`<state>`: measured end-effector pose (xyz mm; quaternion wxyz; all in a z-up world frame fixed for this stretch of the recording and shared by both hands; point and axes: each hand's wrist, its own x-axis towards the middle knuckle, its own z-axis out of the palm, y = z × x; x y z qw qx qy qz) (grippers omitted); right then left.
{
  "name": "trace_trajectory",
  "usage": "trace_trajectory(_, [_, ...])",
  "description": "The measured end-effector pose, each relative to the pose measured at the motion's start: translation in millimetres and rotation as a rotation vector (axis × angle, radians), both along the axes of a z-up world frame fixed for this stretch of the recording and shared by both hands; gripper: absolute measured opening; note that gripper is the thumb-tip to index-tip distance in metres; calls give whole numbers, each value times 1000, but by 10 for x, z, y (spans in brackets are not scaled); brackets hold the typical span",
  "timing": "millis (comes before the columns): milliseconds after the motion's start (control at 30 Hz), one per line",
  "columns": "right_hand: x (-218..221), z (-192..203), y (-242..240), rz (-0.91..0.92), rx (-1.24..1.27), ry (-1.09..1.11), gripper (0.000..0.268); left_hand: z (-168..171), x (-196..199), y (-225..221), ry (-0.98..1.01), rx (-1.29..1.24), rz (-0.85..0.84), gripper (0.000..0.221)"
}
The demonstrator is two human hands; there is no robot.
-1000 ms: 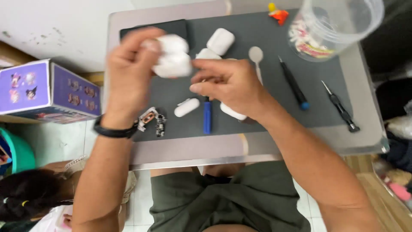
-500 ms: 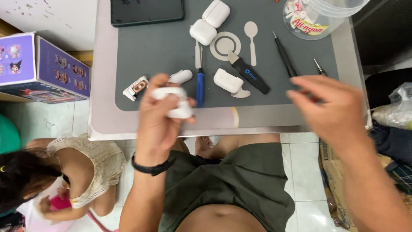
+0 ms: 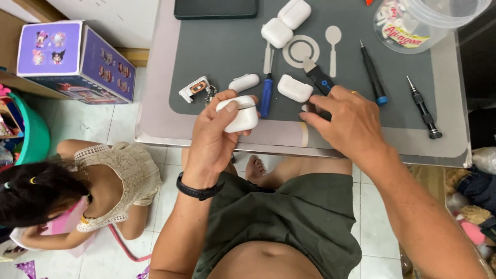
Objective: Using a screwdriver and pry tool to open an earbud charging case and inspect internal components.
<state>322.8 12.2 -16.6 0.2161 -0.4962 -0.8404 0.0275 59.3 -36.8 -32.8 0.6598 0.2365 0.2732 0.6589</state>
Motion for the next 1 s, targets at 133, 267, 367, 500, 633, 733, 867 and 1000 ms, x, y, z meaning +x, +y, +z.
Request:
trace_trajectory(133, [76,32,-121,104,115,-97,18,-86,43,14,-36,-11,-2,28])
trace_trajectory(267, [239,32,-424,252,166,-244,56,68,52,-68,-100,-2,-20,21])
trace_trajectory(367, [379,-63,-497,323,71,-201,64,67,40,-82,-73,12,-51,22])
trace_trajectory(500, [460,-115,-480,248,-17,-144,103,165,77,-127,72,164,-74,34])
trace_trajectory(633, [314,-53,-418,151,103,-264,86,169,65,-166,219,114,-40,31])
trace_trajectory(733, [285,-18,-428,216,213,-240,81,195,68,-218,213,-67,55,22])
trace_trajectory(867, [326,-17,-437,272,223,-224,60,153,58,-234,29,-129,78,24])
trace_trajectory(1000, [341,-40,-451,486,345,-17,14,235,58,-184,-228,-200,10,19])
